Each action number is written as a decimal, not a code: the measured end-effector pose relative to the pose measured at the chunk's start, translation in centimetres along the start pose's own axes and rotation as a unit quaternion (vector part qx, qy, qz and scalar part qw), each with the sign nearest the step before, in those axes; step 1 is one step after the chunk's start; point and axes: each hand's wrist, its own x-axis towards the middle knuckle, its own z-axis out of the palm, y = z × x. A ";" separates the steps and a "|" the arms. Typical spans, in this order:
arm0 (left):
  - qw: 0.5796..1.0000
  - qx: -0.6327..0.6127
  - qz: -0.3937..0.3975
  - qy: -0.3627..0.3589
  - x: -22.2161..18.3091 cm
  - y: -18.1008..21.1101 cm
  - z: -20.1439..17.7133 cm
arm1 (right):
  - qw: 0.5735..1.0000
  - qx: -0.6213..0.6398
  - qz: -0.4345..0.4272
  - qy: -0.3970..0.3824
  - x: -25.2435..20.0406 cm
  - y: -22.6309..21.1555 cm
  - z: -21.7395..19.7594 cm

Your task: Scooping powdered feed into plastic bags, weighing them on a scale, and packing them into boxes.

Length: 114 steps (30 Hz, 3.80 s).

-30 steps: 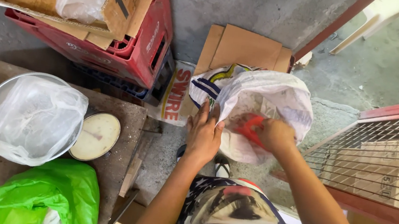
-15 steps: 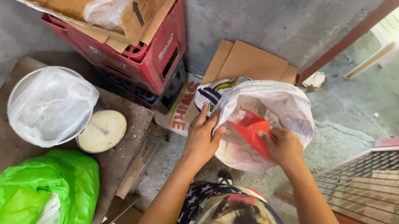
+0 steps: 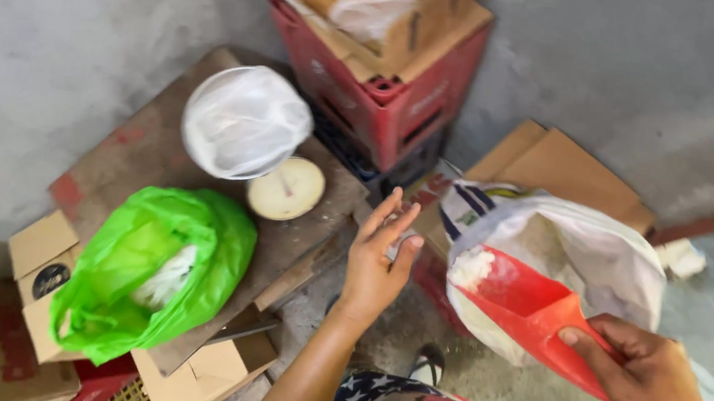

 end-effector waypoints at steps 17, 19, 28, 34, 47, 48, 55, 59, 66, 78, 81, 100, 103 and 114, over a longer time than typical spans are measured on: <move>0.922 0.347 -0.151 0.087 5.1 -13.9 -21.0 | 0.938 -0.138 -0.318 -0.027 12.6 -24.2 21.4; 0.918 0.354 -0.175 0.041 5.4 -15.1 -21.1 | 0.915 -0.176 -0.362 -0.001 13.5 -26.3 24.0; 0.941 0.309 -0.138 0.017 6.7 -14.9 -21.8 | 0.731 -0.450 -0.508 0.068 16.5 -31.8 30.0; 0.954 0.276 -0.115 0.023 6.6 -13.6 -22.2 | 0.591 -0.600 -0.536 0.064 16.6 -32.3 29.3; 0.969 0.225 0.029 0.097 4.2 -5.4 -15.0 | 0.972 -0.014 -0.216 0.088 6.8 -18.0 16.8; 0.972 0.212 0.051 0.089 4.1 -4.3 -13.5 | 0.983 0.024 -0.158 0.086 6.0 -16.4 15.2; 0.979 0.168 0.096 -0.061 2.1 -0.6 -1.0 | 0.974 0.075 -0.112 0.180 -1.0 -6.0 3.9; 0.976 0.151 0.084 -0.132 -0.1 -3.4 5.6 | 0.978 0.022 0.009 0.209 -4.3 -1.6 0.4; 0.961 0.193 0.005 -0.197 -1.7 -6.3 10.8 | 0.951 -0.280 0.080 0.108 -2.5 4.5 1.4; 0.937 0.205 -0.008 -0.282 -1.1 -6.8 10.3 | 0.951 -0.293 0.064 0.077 11.5 10.4 14.1; 0.931 0.187 -0.020 -0.312 -0.4 -6.0 9.4 | 0.955 -0.275 0.063 0.095 10.1 8.2 11.9; 0.928 0.140 0.030 -0.344 2.9 -6.9 8.6 | 0.916 -0.383 0.032 0.115 10.3 7.6 12.0; 0.928 0.138 0.018 -0.345 2.8 -6.9 8.8 | 0.908 -0.409 0.061 0.073 10.7 7.7 12.5; 0.920 0.136 0.047 -0.365 2.1 -7.3 8.8 | 0.933 -0.332 0.130 0.053 7.8 7.0 10.2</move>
